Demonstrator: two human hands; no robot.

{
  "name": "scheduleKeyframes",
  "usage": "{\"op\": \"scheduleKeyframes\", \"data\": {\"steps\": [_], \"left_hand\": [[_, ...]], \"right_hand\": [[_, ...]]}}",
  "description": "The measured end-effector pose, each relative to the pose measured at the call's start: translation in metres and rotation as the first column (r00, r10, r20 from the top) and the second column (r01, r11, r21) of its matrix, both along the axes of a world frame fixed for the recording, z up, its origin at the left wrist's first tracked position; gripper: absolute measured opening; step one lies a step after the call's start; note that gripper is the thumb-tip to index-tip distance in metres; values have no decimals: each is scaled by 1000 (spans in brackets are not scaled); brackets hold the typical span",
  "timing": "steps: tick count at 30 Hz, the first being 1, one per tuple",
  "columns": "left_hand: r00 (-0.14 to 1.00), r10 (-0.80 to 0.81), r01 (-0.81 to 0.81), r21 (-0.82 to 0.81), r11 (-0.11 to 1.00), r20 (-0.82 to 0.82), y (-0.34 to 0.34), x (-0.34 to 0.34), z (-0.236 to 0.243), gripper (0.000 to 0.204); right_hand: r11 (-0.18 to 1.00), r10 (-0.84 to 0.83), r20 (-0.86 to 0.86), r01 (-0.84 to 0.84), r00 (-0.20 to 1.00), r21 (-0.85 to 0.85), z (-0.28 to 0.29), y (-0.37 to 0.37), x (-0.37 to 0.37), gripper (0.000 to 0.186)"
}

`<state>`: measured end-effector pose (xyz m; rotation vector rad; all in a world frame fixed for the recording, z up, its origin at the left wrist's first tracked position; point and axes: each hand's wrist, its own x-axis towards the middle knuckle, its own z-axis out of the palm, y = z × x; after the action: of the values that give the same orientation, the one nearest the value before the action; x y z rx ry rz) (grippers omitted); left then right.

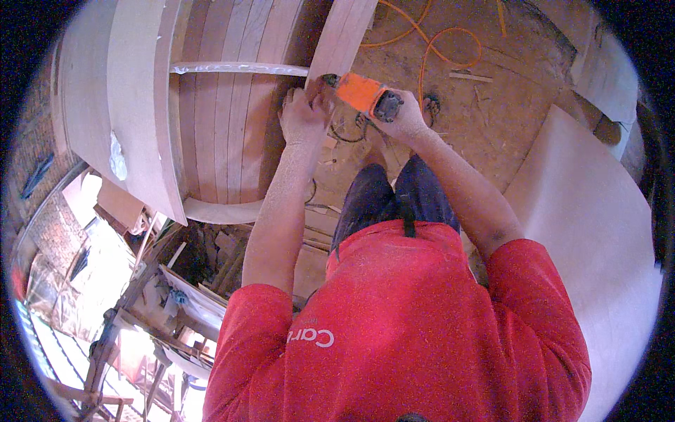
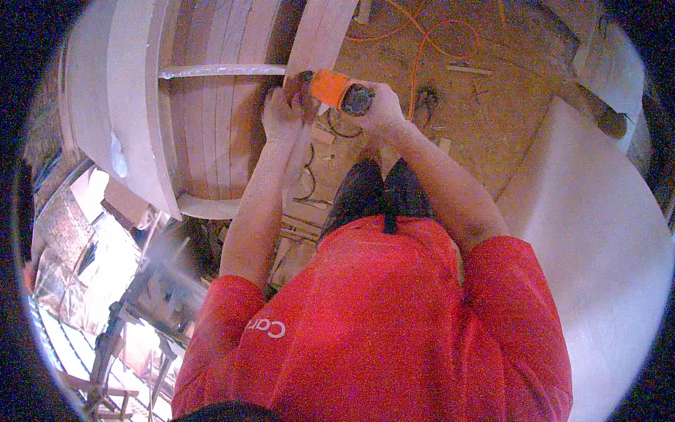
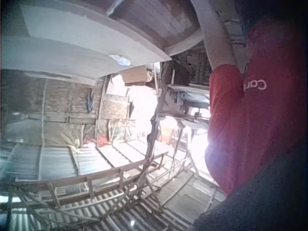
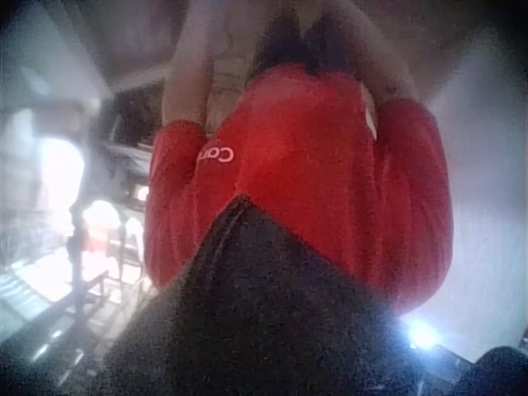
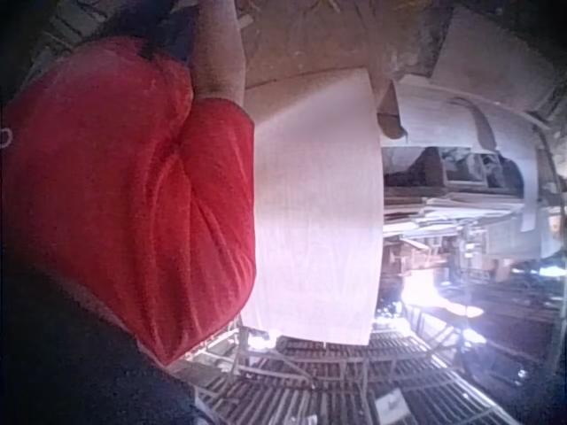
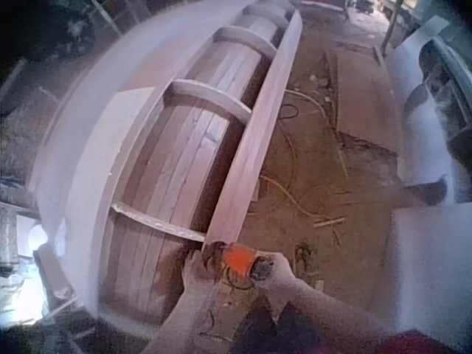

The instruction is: The person places wooden planks onto a curved wooden frame and secures them with a nail gun.

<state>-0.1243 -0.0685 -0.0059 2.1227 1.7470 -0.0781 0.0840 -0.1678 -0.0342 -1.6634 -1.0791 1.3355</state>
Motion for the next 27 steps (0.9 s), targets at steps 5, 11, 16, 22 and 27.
{"op": "scheduleKeyframes", "data": {"steps": [5, 11, 16, 22, 27], "left_hand": [[1000, 3, -2, 5, 1000, -8, -1, 2, 1, 35], [1000, -16, 16, 17, 1000, 1, 2, -9, -21, 38], [1000, -10, 10, 5, 1000, 18, 2, -12, -28, 38], [999, 9, -8, -12, 1000, 42, 1, -6, -15, 35], [999, 24, -23, -13, 1000, 42, 1, -11, -9, 34]], "right_hand": [[999, 19, 25, -18, 999, -26, -8, -1, 1, 35], [990, -122, -114, 130, 986, 63, -5, -3, -3, 47], [993, -71, -165, 85, 984, 78, 8, 6, -5, 43], [997, -60, -82, 63, 995, 34, 8, 7, -6, 42], [977, -136, -82, 148, 987, 156, 13, 5, -13, 42]]}}
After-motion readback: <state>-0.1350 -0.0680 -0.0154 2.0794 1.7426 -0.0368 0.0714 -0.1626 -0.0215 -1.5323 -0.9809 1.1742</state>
